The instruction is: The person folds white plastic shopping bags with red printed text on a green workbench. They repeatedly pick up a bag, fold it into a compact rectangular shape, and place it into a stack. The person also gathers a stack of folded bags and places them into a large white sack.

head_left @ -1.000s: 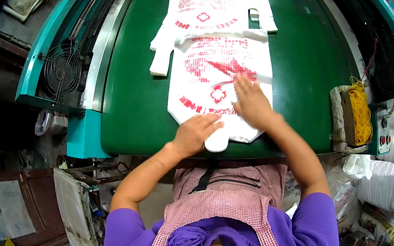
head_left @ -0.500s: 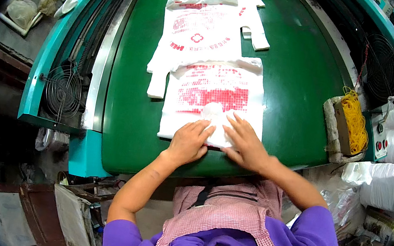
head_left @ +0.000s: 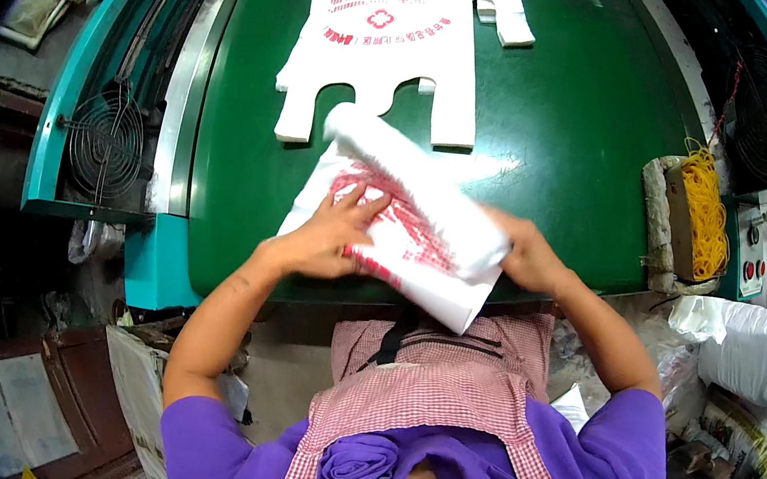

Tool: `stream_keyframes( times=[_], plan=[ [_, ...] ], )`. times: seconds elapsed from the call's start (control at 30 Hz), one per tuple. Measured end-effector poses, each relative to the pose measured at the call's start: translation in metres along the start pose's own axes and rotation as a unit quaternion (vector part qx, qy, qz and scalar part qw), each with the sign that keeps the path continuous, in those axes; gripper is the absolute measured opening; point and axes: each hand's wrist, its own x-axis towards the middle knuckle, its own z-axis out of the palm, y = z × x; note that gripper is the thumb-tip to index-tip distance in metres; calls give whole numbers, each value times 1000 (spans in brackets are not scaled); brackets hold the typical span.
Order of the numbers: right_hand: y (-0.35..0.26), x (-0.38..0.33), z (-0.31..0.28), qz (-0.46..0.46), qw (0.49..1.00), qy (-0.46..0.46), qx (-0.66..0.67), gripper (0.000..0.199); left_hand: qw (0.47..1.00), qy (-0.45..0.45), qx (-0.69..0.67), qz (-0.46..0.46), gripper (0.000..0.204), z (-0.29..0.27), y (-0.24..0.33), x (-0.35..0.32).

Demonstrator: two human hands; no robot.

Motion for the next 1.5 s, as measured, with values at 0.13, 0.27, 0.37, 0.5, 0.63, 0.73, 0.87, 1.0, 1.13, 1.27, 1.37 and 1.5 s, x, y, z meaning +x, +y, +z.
stream_keyframes(
  times=[0.13,0.27,0.37,0.5,0.63,0.73,0.87,1.0,1.13,1.27,1.37,1.5],
  plan=[
    [-2,3,-19,-219,889,-119,-383,51,991,-8,-124,-41,25,-10,7,16],
    [1,33,-57,-230,827,-159,-487,50,959,184,185,111,24,-58,43,37],
    [-2,30,-59,-220,807,-171,-521,46,962,156,182,132,27,-64,32,60],
    [-39,12,-51,24,938,-159,-308,49,999,19,-18,40,39,-11,1,50],
    [-52,-25,3,-22,861,-99,-499,66,996,28,85,8,53,10,63,32],
    [-33,-24,3,-57,861,-101,-495,45,999,21,35,36,55,-3,52,7],
    [-44,22,-49,148,949,-71,-270,40,985,46,55,-155,36,-22,0,29],
    [-32,45,-80,134,929,12,-345,38,969,203,116,-82,34,-9,-22,62],
    [-71,9,-212,199,730,202,-622,49,986,151,67,20,69,-10,9,88],
    [-42,-54,-311,252,699,160,-650,40,985,-66,-105,-121,66,-30,37,97],
    [-37,-25,-317,207,760,135,-602,22,981,111,-157,-38,48,7,35,73],
    [-5,45,-323,-12,735,229,-638,20,925,126,-326,-151,39,23,50,27]
  ],
)
